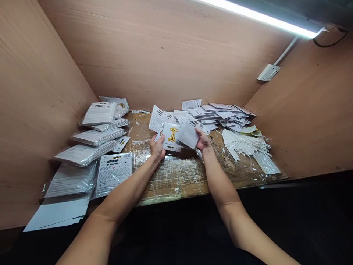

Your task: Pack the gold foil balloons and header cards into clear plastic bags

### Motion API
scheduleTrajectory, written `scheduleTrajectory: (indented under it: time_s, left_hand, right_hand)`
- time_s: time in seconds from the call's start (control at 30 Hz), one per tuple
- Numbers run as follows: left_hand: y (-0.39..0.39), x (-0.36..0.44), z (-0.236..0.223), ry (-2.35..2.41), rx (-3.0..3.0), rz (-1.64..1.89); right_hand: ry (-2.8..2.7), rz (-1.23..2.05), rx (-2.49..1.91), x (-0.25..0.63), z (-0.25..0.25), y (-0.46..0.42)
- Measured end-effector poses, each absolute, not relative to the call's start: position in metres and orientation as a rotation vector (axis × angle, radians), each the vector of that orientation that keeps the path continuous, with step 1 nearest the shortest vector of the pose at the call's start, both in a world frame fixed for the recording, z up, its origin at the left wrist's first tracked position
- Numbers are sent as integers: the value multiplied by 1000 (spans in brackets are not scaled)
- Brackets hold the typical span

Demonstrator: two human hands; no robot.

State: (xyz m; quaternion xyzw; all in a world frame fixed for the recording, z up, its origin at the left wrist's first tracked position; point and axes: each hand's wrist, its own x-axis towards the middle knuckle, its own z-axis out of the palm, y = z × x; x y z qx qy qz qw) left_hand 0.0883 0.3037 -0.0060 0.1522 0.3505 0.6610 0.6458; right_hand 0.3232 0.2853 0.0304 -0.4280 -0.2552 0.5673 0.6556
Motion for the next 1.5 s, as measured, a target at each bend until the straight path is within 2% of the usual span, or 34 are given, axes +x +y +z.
scheduleTrajectory:
  time_s: [0.2,0.3,0.5,0.63,0.93,1.1,1.23,1.33,1.43,1.5]
  left_hand:
    - [307,82,-2,748,364,1458]
    - [306,78,1,664,356,1373]
    - [306,79,-2,594,350,1259]
    - [306,81,-9,624,352,1214]
    - [286,86,-8,485,592,867]
    - [278,84,-1,473,718,704]
    - [282,81,4,466,718,796]
    - [290,83,6,553,575,1022]
    - [296,87,6,629,449,1167]
    - [296,89,6,663,407,1201]
  right_hand:
    - [-810,986,-918,361,74,277]
    - [-807,1007,-928,386,94,287]
    - [-674,1390,-1067,348,60,333]
    - [-578,1579,-957,320,37,352]
    - [-796,1491,-967,315,49,353]
    - [-726,1273,-1004,342,74,349]
    - [-867,1059,-1005,398,103,317]
    - [-1108,1072,-1145,429,103,271]
    - [-1329,1095,-1497,430,86,226]
    - [-1495,794,-1822,414,75,207]
